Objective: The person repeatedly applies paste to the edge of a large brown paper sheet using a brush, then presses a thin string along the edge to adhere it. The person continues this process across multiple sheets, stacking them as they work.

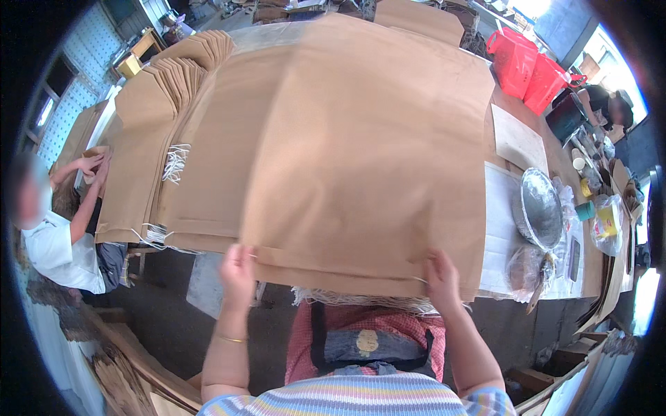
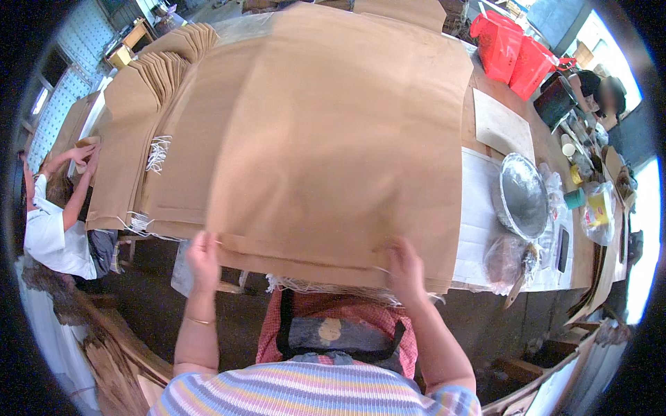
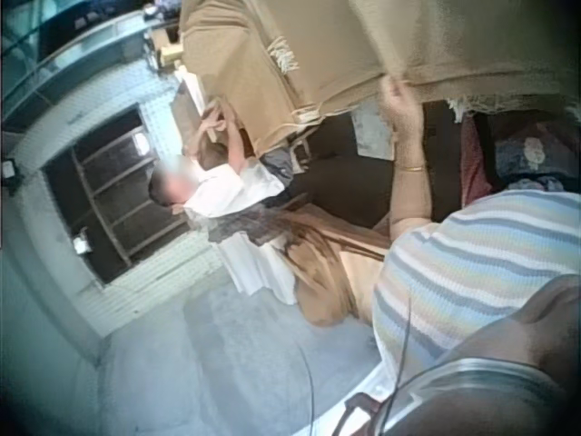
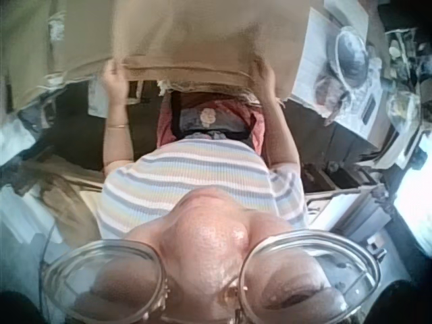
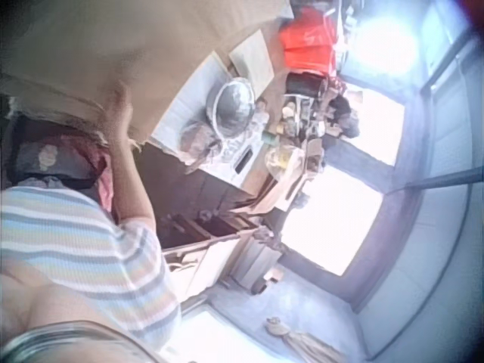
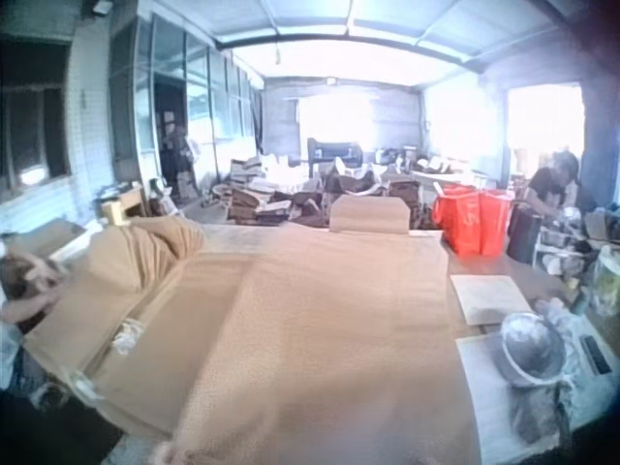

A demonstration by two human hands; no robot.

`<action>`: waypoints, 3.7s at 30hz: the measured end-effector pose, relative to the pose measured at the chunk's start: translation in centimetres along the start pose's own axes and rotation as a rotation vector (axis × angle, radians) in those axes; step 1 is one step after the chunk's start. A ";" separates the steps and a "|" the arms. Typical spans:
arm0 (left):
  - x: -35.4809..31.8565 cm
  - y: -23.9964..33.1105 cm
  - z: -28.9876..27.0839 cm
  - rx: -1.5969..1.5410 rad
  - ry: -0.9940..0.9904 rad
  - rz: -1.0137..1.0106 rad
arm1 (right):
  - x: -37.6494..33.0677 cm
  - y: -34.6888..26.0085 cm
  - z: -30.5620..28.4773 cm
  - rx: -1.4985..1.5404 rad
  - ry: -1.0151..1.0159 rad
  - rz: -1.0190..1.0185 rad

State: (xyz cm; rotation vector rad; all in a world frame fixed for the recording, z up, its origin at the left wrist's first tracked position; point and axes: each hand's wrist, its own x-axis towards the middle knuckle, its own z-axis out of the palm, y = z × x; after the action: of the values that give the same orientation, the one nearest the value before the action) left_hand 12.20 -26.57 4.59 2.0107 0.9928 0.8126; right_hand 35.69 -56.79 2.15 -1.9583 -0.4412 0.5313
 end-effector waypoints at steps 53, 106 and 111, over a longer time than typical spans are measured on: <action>-5.5 7.5 5.9 0.475 -0.220 0.706 | -0.7 -8.4 1.4 0.163 0.148 -0.378; -6.6 17.4 0.8 -0.330 -0.703 0.149 | -8.9 -1.0 -2.1 0.143 -0.504 -0.574; -3.1 15.1 0.0 0.162 -0.617 0.707 | -9.4 -1.9 -11.3 0.030 -0.266 -0.266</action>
State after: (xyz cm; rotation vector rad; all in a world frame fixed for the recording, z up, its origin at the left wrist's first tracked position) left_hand 16.30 -35.63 16.32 2.5563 -0.0207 0.3882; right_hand 33.80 -69.34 9.86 -1.7704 -0.8433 0.6231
